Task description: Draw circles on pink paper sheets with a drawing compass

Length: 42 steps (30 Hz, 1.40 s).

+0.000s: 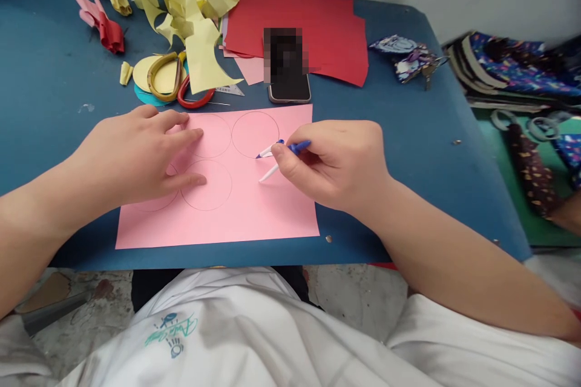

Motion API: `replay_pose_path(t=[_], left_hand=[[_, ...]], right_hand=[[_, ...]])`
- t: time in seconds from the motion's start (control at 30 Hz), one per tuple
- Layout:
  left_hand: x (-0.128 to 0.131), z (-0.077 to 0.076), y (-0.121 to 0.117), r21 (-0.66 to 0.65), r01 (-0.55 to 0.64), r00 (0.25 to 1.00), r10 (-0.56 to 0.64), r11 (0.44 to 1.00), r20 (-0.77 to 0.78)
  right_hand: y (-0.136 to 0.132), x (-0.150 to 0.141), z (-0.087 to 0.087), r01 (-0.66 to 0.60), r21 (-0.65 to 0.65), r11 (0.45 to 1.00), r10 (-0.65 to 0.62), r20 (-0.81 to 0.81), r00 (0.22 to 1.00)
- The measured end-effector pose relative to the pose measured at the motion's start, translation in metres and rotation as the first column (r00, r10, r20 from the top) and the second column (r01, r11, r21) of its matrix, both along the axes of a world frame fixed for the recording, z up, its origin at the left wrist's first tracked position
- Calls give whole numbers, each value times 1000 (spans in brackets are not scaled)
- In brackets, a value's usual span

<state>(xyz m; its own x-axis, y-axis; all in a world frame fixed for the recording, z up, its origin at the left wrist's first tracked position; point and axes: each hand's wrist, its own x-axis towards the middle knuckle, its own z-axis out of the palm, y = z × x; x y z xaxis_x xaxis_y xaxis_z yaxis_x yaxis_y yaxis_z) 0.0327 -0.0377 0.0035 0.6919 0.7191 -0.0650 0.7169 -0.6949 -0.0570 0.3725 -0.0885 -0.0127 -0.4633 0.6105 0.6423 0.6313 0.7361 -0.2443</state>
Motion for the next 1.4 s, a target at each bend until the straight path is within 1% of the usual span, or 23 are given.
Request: replay_pose_path(t=[0.13,0.23,0.37,0.6,0.73,0.87,0.97,1.07,1.13,1.2,1.27,1.33,1.4], left_hand=[[-1,0,0,37,35,998,-33,999,-59],[0,1,0,51,34,998,-31,998,-54],[3,1,-1,51,33,997,-28,998,-78],[1,0,-1,-2,4,1000,-4,1000,24],[0,0,0,-37,-21,999,23,999,47],[-1,-1,0,-28,-8,998,10,1000,67],[1,1,0,14,2,1000,-2,1000,24],[6,6,-2,44,22,997,-19,999,-77],[8,9,-3,42,24,992,-19,999,-122],[9,10,-4,30,11,991,-7,999,-131],[7,8,-3,18,-4,995,5,1000,-97],[4,5,-1,-1,-14,999,14,1000,-35],[2,1,0,-20,-20,999,20,1000,34]], right_hand=[[0,-1,1,2,-32,999,-2,2,1000],[-1,-1,1,-11,-29,1000,11,-22,1000],[-1,0,0,22,-106,994,-20,23,1000],[-1,1,0,-18,-90,996,16,-23,1000],[-2,1,0,16,-123,992,-14,22,1000],[-2,1,-1,21,-126,992,-18,21,1000],[-3,2,-2,24,-137,990,-22,20,1000],[-4,2,-3,49,-183,982,-41,48,998],[-5,2,-3,61,-193,979,-49,66,997],[-4,1,-3,66,-180,981,-55,68,996],[-4,0,-2,27,-125,992,-24,29,999],[-3,0,-2,-53,-68,996,52,-13,999],[-3,1,-1,-140,-69,988,139,-27,990]])
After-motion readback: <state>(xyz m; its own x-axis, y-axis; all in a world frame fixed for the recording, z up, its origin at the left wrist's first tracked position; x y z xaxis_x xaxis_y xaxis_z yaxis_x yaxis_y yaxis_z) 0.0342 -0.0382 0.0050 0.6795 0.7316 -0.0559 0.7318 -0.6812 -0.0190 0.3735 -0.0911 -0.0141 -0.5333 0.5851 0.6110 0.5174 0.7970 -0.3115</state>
